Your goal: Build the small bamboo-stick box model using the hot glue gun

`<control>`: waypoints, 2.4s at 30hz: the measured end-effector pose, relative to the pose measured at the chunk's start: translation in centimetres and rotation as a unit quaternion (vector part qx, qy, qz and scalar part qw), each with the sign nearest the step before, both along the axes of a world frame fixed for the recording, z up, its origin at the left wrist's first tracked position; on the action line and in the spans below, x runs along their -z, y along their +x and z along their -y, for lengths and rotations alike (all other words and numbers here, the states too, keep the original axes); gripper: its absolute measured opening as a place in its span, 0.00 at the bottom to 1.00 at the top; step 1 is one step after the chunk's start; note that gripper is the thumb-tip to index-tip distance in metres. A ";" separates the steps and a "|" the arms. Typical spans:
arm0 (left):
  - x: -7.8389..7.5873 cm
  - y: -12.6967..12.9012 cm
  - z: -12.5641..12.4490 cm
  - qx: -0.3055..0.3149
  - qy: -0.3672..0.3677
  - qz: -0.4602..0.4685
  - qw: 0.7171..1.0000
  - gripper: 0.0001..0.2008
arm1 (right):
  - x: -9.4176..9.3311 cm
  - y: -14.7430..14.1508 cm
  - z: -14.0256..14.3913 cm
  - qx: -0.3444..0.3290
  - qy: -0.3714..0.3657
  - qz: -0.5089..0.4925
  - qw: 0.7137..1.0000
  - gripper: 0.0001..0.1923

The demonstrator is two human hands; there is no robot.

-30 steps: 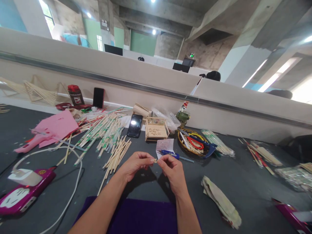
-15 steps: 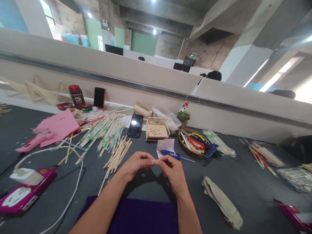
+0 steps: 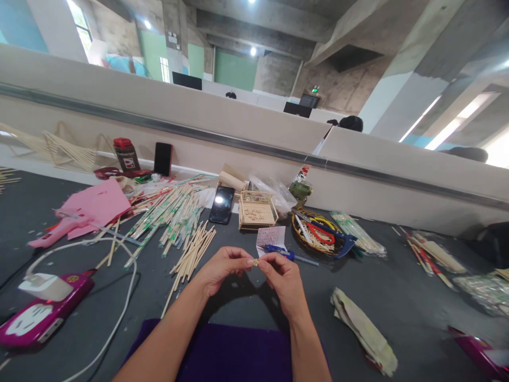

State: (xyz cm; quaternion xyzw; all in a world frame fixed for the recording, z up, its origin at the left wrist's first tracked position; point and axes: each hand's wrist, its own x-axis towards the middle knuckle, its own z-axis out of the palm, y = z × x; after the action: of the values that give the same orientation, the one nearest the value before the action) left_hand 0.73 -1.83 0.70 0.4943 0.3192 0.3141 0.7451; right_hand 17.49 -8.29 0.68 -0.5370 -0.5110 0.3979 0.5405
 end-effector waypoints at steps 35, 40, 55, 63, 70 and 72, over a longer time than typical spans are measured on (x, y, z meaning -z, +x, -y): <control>0.0 0.2 0.1 -0.014 -0.011 -0.004 1.000 0.13 | 0.0 -0.1 0.0 0.013 0.029 0.069 0.997 0.11; 0.2 0.1 -0.1 -0.030 -0.018 0.003 0.999 0.13 | 0.0 0.0 -0.1 0.033 0.025 0.056 0.998 0.13; 1.5 -0.2 -1.2 -0.110 -0.070 0.042 0.991 0.16 | 1.7 -2.6 -1.1 0.090 -0.028 -0.102 0.990 0.17; 0.7 -0.2 -1.0 -0.157 0.021 -0.001 0.987 0.18 | 2.2 -3.4 -1.4 0.041 -0.023 -0.146 0.988 0.23; 0.5 0.0 -0.6 -0.131 0.153 -0.029 0.979 0.13 | 1.8 -3.9 -1.5 0.033 -0.002 -0.169 0.985 0.23; 0.6 0.1 -0.6 -0.127 0.178 -0.034 0.975 0.12 | 1.7 -3.9 -1.5 0.040 0.001 -0.172 0.984 0.22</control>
State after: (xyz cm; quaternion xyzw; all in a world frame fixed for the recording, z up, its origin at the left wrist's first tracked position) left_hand 0.79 -1.23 0.14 0.5844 0.3436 0.4412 0.5881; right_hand 13.59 -6.76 -1.03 -0.4800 -0.3888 0.4614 0.6368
